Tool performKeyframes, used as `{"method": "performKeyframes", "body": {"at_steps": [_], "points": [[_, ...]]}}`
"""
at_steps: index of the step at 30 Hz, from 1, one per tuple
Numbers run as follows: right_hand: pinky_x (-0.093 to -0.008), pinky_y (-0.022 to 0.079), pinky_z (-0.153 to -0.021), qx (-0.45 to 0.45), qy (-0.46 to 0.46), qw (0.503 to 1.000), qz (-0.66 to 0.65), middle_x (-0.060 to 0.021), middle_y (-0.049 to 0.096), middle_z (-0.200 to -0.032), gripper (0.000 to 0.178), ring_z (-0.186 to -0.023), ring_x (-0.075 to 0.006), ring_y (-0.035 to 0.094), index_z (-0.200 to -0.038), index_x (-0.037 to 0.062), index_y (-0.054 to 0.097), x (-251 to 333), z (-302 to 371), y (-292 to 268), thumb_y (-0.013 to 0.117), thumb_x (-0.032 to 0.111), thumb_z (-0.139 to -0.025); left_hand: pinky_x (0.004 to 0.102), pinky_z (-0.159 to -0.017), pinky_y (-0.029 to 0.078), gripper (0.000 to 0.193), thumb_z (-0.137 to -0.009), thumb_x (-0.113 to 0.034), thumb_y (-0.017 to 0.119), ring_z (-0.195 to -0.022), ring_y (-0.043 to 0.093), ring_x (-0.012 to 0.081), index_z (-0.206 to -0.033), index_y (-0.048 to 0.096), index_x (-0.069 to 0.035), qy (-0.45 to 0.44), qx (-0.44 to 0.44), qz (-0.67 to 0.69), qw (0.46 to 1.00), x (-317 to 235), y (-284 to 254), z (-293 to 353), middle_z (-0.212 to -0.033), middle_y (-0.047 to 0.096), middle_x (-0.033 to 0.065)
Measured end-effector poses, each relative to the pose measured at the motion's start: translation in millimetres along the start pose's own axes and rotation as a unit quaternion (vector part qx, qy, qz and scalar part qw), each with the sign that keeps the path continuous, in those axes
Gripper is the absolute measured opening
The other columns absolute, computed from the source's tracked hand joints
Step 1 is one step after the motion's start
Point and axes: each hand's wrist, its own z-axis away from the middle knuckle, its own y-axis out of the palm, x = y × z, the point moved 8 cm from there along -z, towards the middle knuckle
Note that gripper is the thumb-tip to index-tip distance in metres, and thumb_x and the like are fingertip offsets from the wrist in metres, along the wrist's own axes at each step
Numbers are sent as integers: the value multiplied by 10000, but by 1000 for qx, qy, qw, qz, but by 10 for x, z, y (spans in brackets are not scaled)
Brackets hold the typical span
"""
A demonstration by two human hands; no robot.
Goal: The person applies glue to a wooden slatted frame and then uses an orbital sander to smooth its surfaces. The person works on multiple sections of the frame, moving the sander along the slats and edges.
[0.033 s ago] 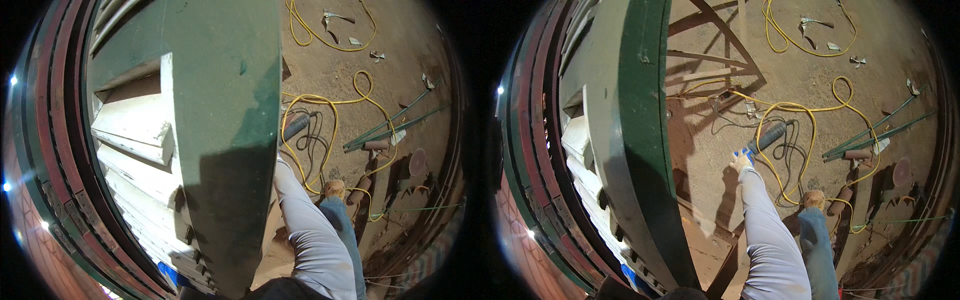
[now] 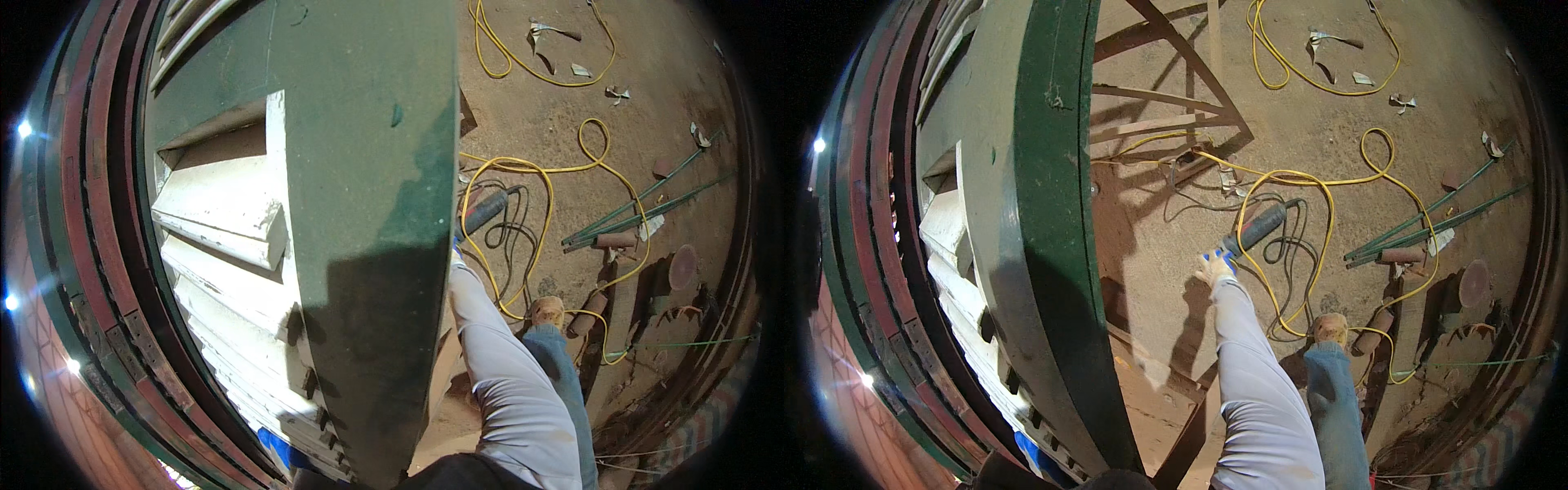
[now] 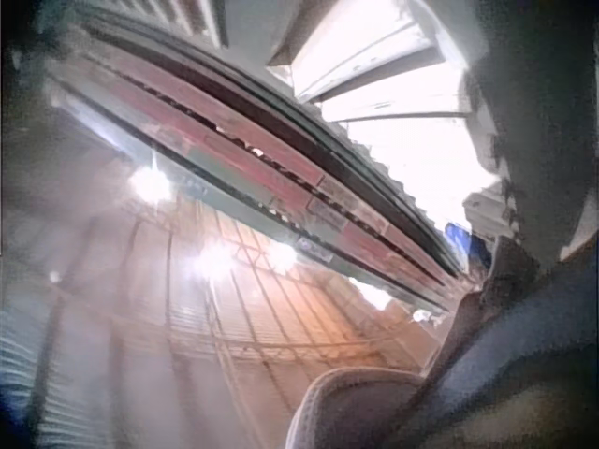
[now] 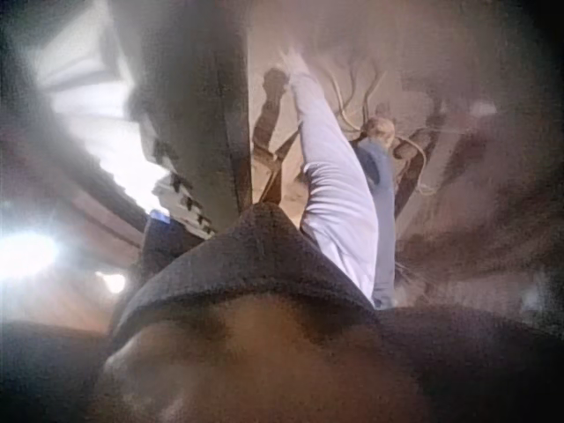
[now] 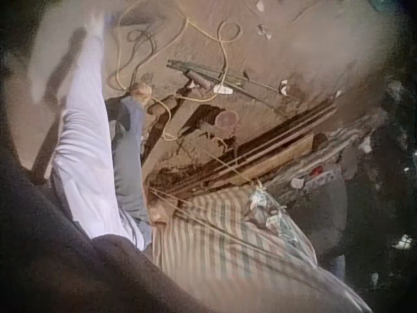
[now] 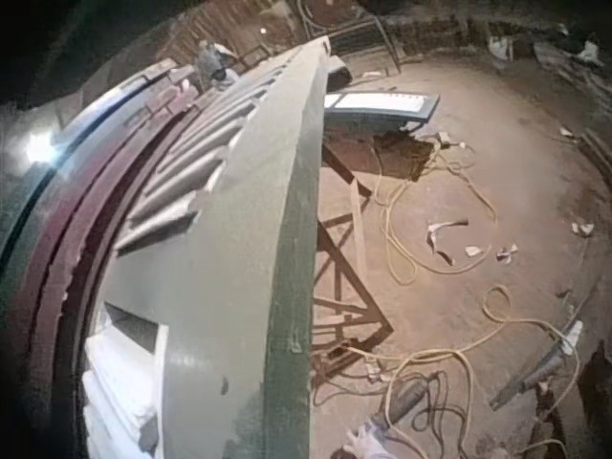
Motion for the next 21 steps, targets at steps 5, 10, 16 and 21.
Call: {"method": "performKeyframes", "body": {"at_steps": [5,10,16,21], "points": [[-612,507,-977,47,60,986,-147,-101,494,-1516,380,-1338,-421,533,-1420,316,505,-182,590,295,487,281,-1042,616,-1180,291,824,-971,-452,562,-1429,364,525,-1548,302,77,-35,1,-16,999,10,42,205,-1540,345,369],[-475,578,-789,-55,89,972,-210,-53,710,-1135,244,-947,-262,721,-1221,236,631,-521,321,1318,502,264,-1016,611,-1174,301,810,-969,-429,573,-1417,378,529,-1538,310,85,5,8,-23,1000,-40,50,23,-1527,356,378],[-433,553,-705,-65,65,996,-25,-60,736,-986,260,-855,-267,714,-1035,165,716,-260,419,1034,495,303,-1030,606,-1168,313,794,-967,-402,585,-1403,396,534,-1526,319,96,-17,4,-53,998,-65,92,114,-1512,370,388],[-396,572,-774,-193,203,837,-469,-96,749,-990,249,-901,-263,717,-1012,129,726,-574,380,1291,506,244,-1022,601,-1163,323,781,-965,-379,595,-1391,410,537,-1516,327,105,-11,5,-62,998,-115,86,64,-1500,382,397]]}}
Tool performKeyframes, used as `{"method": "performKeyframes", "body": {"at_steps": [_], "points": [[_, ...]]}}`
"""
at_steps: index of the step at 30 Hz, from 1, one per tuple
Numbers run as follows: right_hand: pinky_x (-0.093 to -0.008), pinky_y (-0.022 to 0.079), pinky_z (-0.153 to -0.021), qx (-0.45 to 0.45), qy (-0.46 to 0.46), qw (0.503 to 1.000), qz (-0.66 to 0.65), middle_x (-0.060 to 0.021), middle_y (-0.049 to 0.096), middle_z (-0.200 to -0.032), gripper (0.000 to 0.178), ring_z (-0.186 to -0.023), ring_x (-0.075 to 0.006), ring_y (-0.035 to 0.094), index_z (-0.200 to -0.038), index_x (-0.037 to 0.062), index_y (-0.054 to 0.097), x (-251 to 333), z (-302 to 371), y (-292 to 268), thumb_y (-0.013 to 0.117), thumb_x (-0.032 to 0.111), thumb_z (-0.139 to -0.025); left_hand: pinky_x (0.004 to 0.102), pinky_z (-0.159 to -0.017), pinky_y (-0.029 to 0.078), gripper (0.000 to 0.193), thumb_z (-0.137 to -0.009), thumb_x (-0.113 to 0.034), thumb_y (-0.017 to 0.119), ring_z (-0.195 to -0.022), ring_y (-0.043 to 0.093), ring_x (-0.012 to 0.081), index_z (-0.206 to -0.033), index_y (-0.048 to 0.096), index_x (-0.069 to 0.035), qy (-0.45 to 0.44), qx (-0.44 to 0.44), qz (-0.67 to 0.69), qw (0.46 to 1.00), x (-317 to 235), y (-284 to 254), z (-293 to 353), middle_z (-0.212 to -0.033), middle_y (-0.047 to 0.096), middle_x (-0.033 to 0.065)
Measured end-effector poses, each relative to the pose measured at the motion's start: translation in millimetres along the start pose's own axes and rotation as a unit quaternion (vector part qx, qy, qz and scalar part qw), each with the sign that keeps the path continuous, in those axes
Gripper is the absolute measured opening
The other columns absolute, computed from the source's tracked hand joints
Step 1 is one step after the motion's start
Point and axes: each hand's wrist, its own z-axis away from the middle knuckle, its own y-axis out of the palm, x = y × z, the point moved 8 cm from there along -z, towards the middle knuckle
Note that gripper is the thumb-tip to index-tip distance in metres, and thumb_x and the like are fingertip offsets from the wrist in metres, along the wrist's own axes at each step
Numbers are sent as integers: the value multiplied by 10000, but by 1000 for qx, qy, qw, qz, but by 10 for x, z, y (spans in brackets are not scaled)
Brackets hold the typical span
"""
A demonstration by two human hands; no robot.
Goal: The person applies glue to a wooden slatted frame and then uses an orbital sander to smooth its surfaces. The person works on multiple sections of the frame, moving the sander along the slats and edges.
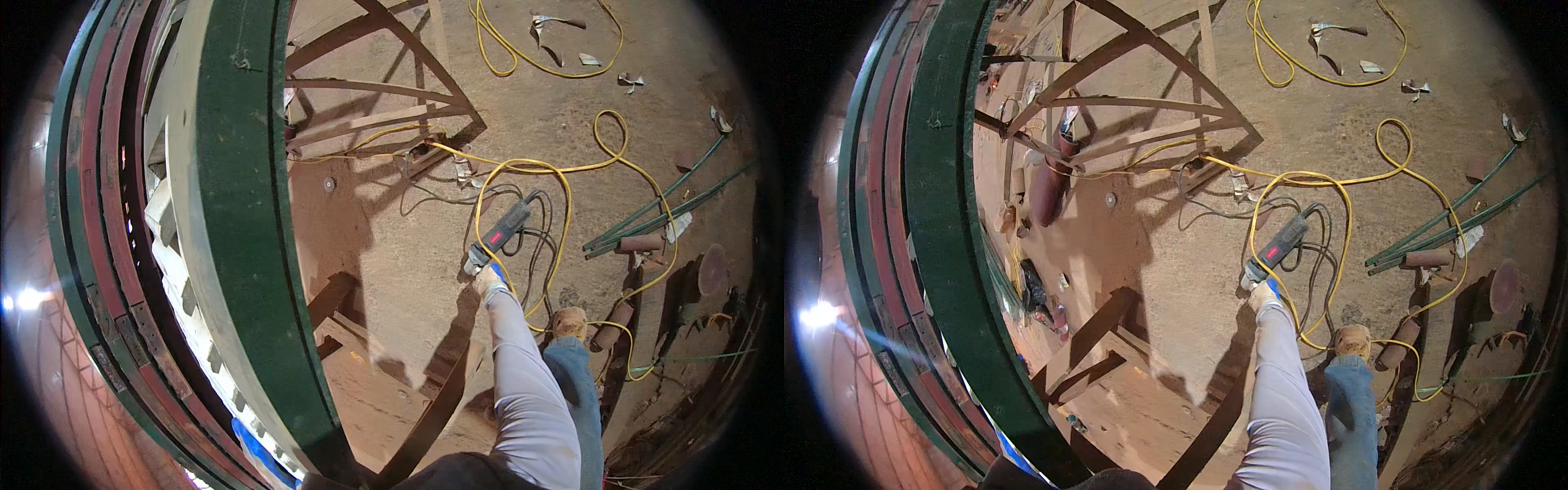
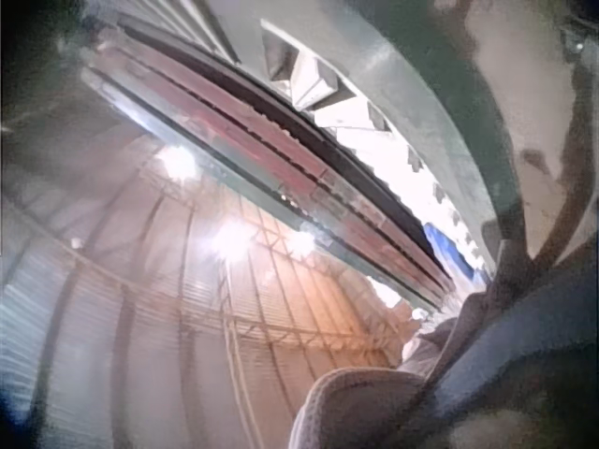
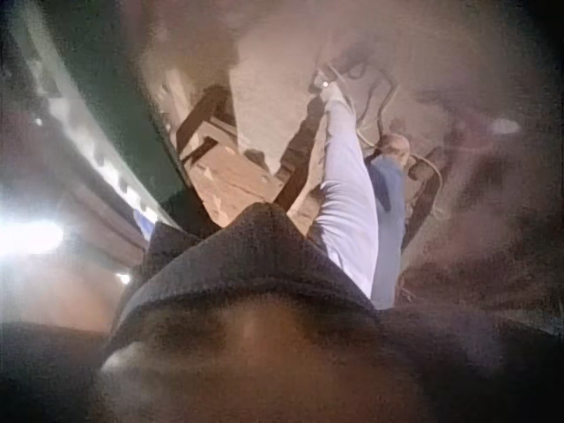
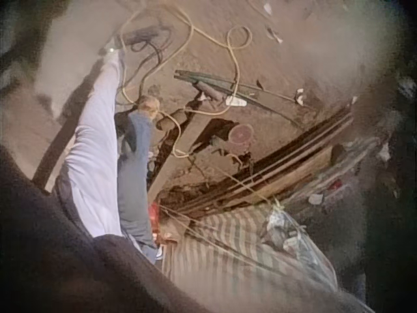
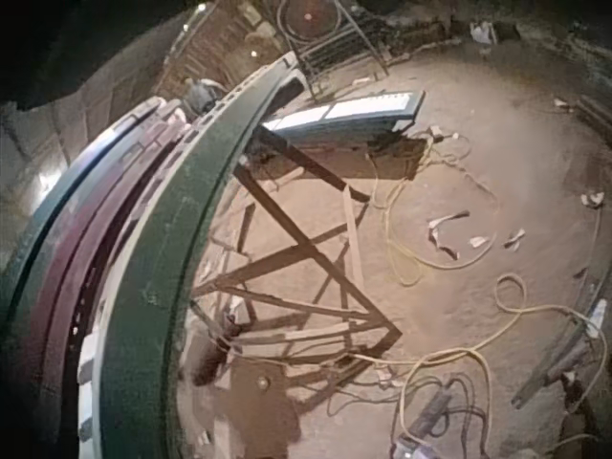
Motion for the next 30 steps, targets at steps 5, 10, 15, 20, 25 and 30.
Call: {"method": "performKeyframes", "body": {"at_steps": [5,10,15,20,25,30], "points": [[-409,585,-880,163,-182,930,274,-84,768,-1089,271,-1048,-258,731,-1078,242,791,571,-47,-122,684,198,-833,597,-1158,332,767,-963,-356,605,-1379,424,541,-1506,335,114,-7,-8,4,1000,29,34,112,-1487,393,405],[-432,577,-880,339,-317,875,139,-136,764,-1097,372,-1072,-301,726,-1210,180,746,1399,1023,-752,727,311,-863,592,-1152,342,754,-960,-334,615,-1367,439,545,-1496,343,123,-36,-10,-19,999,21,-214,400,-1475,405,414],[-369,563,-882,423,-301,839,-164,-94,771,-1071,302,-977,-194,708,-1175,158,755,2065,2512,-2062,813,170,-879,670,-1175,257,758,-932,-295,631,-1427,313,602,-1502,361,125,-20,-25,110,993,273,56,592,-1535,323,411],[-371,566,-868,296,-314,887,-162,-107,764,-1040,302,-976,-254,726,-1161,95,751,2675,4109,-3119,807,181,-877,592,-1245,182,784,-904,-415,644,-1502,268,481,-1529,430,7,55,-132,87,986,-121,-421,47,-1596,349,277],[-340,538,-892,157,-238,936,-205,-64,743,-1085,316,-980,-190,695,-1232,77,740,2889,5475,-3821,753,112,-918,540,-1251,201,761,-956,-491,581,-1489,320,447,-1556,416,-55,15,-145,33,989,-132,-541,32,-1592,402,222],[-327,588,-785,-10,-125,864,-487,-99,715,-1164,369,-940,-194,703,-1333,-2,632,2664,6426,-4109,679,79,-977,503,-1279,132,825,-958,-582,546,-1542,249,395,-1592,361,-87,-67,-217,89,970,-372,-337,553,-1648,308,216]]}}
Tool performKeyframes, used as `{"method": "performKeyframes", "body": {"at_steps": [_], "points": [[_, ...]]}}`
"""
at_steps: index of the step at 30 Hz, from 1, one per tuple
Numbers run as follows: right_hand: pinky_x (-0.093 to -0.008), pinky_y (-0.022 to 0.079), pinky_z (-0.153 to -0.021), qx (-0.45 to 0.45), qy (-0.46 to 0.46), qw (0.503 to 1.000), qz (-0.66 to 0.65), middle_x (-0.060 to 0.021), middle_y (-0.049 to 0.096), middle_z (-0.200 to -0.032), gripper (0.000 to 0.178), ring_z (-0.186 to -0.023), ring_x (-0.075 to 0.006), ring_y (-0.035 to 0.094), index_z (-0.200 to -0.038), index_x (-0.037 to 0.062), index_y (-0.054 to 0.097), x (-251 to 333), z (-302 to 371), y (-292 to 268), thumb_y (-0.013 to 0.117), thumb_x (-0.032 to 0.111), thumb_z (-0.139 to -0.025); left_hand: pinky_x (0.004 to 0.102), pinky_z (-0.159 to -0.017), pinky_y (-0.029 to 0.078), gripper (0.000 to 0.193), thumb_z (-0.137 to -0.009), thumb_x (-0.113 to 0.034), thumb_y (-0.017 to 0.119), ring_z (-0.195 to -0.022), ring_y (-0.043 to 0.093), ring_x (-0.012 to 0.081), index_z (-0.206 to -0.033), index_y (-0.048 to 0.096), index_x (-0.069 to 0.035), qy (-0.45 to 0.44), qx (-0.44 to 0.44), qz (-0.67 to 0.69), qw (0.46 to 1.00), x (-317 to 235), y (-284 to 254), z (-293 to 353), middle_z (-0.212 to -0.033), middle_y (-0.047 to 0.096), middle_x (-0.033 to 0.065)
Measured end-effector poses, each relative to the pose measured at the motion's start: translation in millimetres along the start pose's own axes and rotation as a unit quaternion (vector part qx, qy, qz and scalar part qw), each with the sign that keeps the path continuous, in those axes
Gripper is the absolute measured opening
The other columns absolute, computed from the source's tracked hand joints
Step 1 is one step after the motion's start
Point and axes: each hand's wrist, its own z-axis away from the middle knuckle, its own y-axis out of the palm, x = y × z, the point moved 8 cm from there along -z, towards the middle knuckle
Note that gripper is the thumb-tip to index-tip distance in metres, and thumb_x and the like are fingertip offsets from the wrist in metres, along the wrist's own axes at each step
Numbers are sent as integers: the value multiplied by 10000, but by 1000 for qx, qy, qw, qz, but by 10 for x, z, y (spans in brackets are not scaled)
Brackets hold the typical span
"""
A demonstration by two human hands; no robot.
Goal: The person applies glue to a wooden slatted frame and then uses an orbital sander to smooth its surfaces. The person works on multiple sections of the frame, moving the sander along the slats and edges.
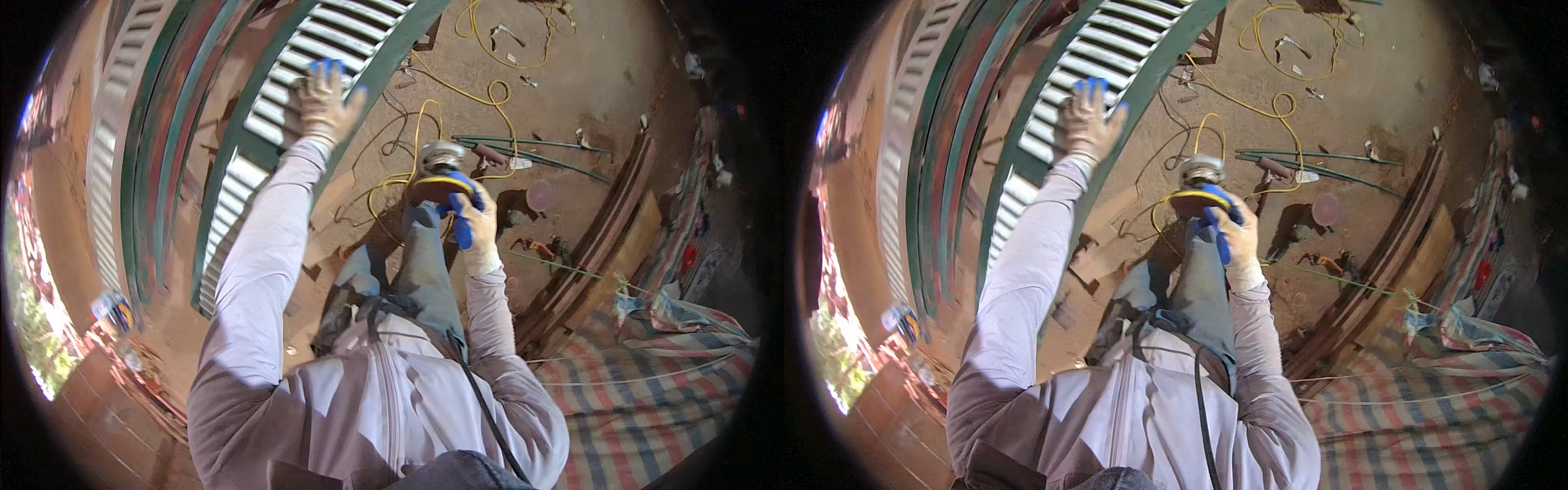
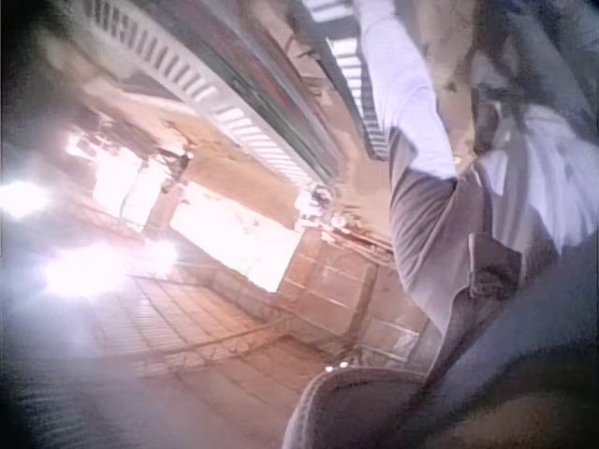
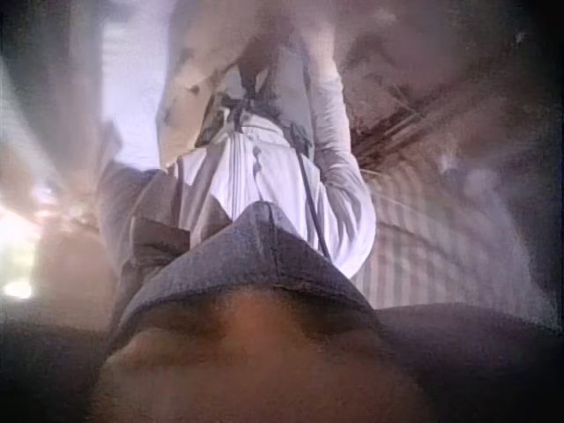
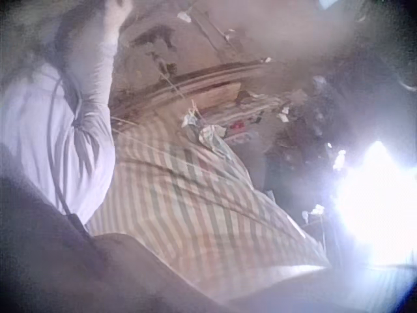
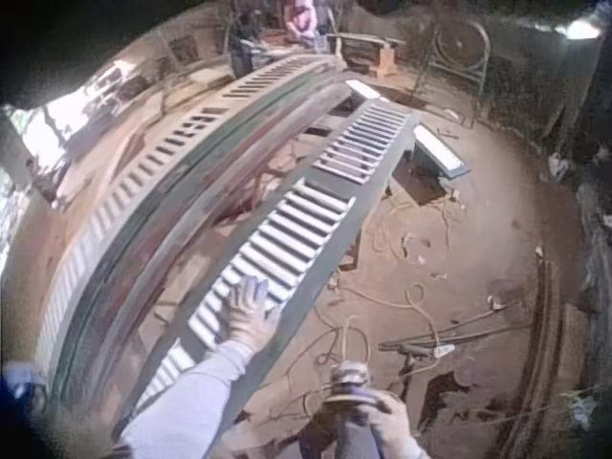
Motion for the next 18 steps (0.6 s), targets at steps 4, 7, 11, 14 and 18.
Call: {"method": "performKeyframes", "body": {"at_steps": [4,7,11,14,18], "points": [[-407,607,-729,9,-108,990,-95,-141,697,-1209,443,-953,-283,720,-1384,46,553,527,692,224,672,266,-1018,480,-1274,197,998,-891,-653,648,-1546,257,375,-1623,280,-83,89,121,322,935,-822,-634,1028,-1646,304,235],[-409,575,-674,-26,-118,983,-135,-115,689,-1246,442,-1004,-296,702,-1427,157,537,762,1163,636,622,360,-1043,479,-1239,296,1094,-795,-576,818,-1484,376,403,-1591,303,-32,98,193,489,845,-1175,-1556,1701,-1579,410,253],[-390,533,-699,82,-101,964,-233,-89,656,-1337,468,-1053,-284,673,-1473,223,506,856,1701,1400,562,433,-1058,455,-1138,433,1150,-698,-408,934,-1356,534,401,-1570,297,-12,-33,98,651,752,-1444,-2035,2184,-1447,546,253],[-448,637,-756,140,-112,966,-187,-124,642,-1315,584,-1068,-302,699,-1520,174,424,995,2040,1785,636,405,-1027,428,-1085,487,1133,-696,-320,936,-1269,612,378,-1567,282,-9,-155,-57,735,658,-1537,-2067,2334,-1384,600,238],[-344,569,-809,135,-229,951,161,-137,653,-1299,564,-1036,-222,691,-1479,-2,478,1404,2503,2514,605,357,-1063,388,-1035,522,978,-669,-223,898,-1114,673,329,-1482,398,-8,-191,-129,711,664,-1138,-2249,2619,-1271,660,203]]}}
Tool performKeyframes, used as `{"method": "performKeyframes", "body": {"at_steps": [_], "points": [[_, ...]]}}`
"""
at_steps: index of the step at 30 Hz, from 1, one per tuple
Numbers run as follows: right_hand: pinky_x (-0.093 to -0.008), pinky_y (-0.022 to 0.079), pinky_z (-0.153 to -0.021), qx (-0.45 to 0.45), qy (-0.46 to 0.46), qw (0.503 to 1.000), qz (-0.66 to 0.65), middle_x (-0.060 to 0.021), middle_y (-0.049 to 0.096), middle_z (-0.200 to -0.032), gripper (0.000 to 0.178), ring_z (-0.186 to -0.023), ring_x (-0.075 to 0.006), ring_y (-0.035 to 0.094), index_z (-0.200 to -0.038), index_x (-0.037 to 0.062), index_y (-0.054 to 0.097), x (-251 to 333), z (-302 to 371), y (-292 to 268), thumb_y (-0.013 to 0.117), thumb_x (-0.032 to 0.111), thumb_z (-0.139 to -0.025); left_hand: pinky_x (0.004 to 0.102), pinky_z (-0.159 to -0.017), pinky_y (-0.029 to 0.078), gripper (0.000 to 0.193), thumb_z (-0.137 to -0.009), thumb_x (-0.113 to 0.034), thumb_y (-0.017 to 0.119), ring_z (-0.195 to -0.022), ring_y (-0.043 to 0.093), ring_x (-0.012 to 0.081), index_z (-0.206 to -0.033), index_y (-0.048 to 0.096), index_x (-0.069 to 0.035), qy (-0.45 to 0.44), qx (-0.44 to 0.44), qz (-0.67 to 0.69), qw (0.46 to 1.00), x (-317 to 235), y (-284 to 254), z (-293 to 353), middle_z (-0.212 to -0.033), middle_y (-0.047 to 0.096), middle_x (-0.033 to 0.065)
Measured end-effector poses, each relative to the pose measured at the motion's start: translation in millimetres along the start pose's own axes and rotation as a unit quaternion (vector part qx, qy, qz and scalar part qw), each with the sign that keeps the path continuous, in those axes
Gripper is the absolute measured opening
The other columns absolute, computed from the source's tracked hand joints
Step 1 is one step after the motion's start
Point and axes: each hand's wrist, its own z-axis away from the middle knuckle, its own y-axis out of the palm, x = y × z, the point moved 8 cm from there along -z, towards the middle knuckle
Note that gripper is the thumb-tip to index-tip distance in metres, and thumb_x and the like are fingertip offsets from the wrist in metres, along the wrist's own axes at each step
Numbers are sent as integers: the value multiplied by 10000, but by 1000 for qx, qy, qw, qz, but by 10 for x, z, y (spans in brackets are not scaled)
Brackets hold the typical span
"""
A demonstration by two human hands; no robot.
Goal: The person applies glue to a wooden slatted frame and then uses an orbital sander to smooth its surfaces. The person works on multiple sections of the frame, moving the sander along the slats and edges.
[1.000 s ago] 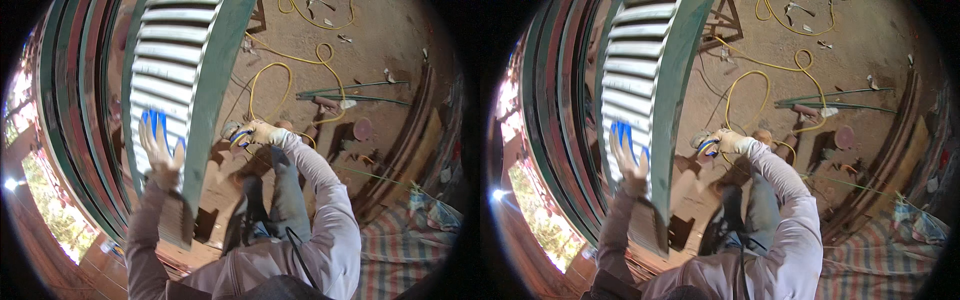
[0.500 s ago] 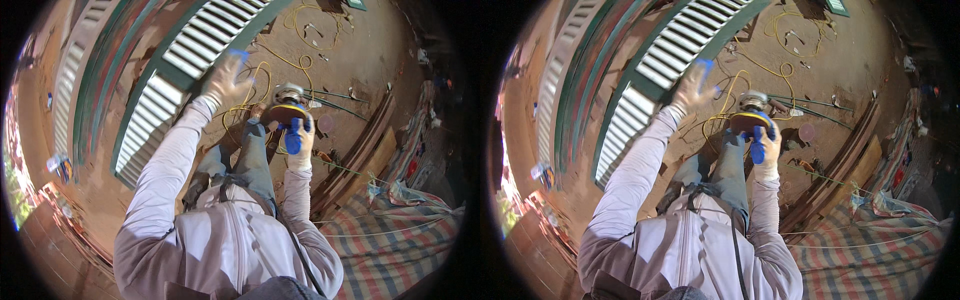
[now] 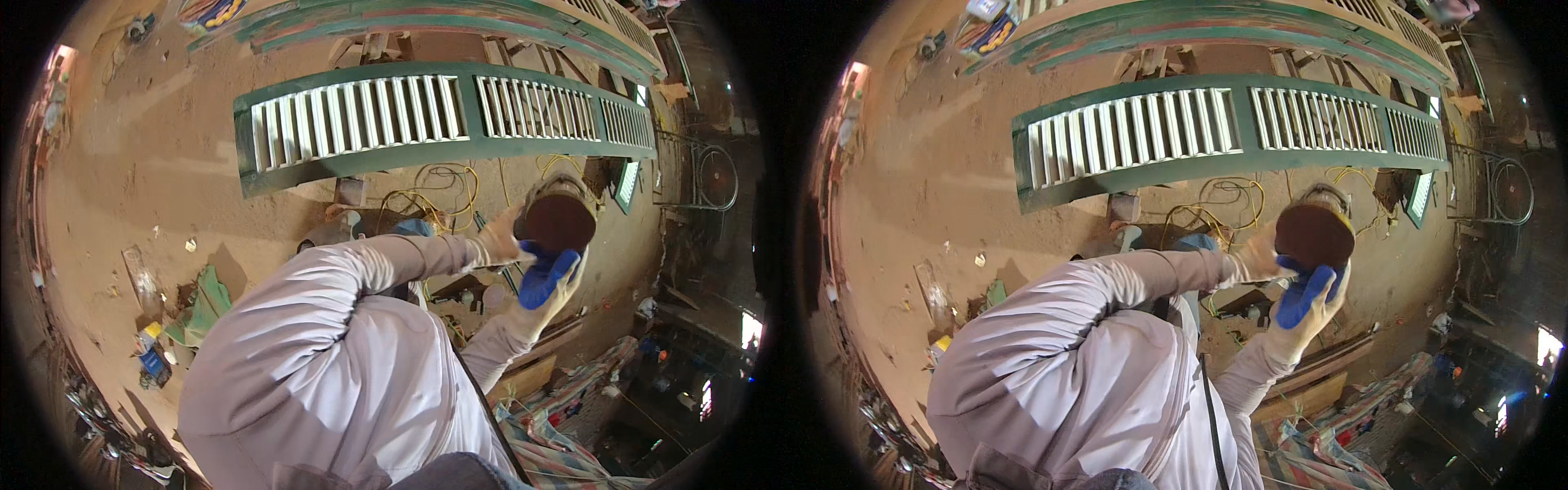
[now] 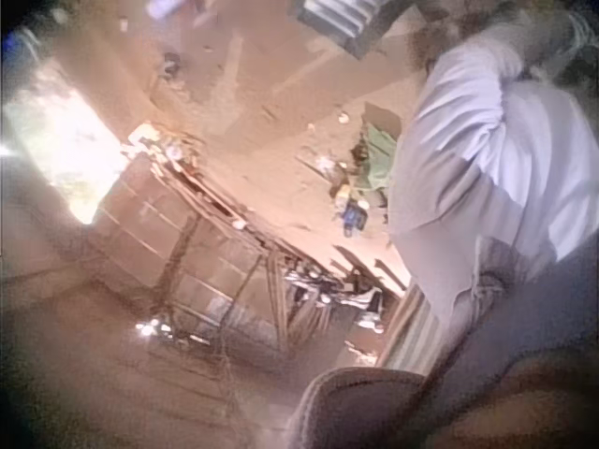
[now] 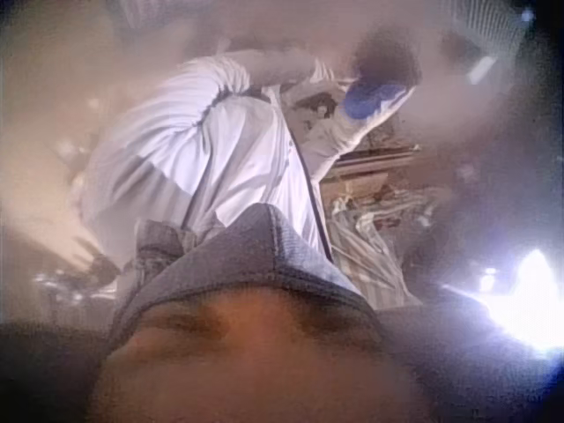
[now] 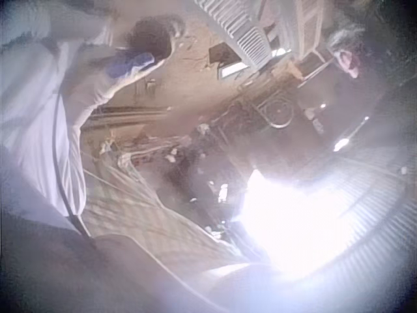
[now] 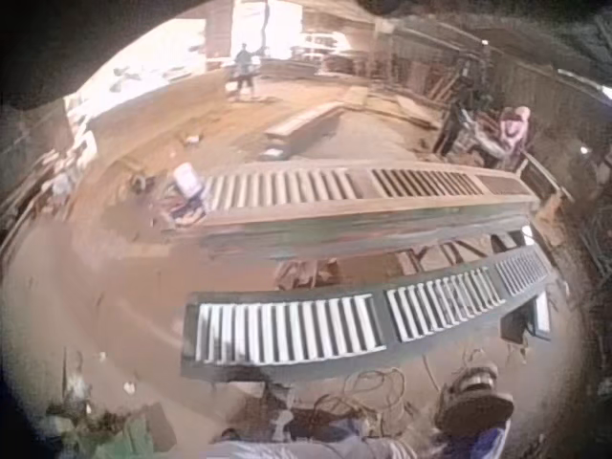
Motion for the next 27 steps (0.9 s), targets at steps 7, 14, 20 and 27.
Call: {"method": "performKeyframes", "body": {"at_steps": [7,14,20,27], "points": [[-418,526,-1000,110,28,982,152,-177,542,-1462,744,-1237,-274,614,-1551,29,404,-666,-405,-24,581,533,-1033,361,-853,556,563,-752,-285,820,-953,686,191,-1225,645,-35,-262,191,268,907,-198,-395,491,-1097,719,91],[-457,614,-916,191,208,957,-71,-210,610,-1335,706,-1109,-354,683,-1538,42,369,-1431,-168,-155,694,316,-974,435,-772,633,583,-824,-448,835,-883,751,278,-1176,669,-14,-372,277,431,774,202,-168,786,-956,724,167],[-320,556,-902,72,124,978,151,-127,590,-1303,804,-1080,-200,639,-1541,47,388,-1432,-378,-436,827,125,-871,326,-828,539,602,-722,-296,857,-904,670,162,-1222,630,-50,-247,156,23,956,211,-168,648,-988,704,54],[-422,442,-1085,71,68,917,387,-184,525,-1397,776,-1270,-285,546,-1509,71,434,-1242,-593,-340,847,216,-869,334,-883,524,669,-715,-216,860,-965,650,170,-1293,576,-37,-269,129,176,938,320,75,495,-1086,695,72]]}}
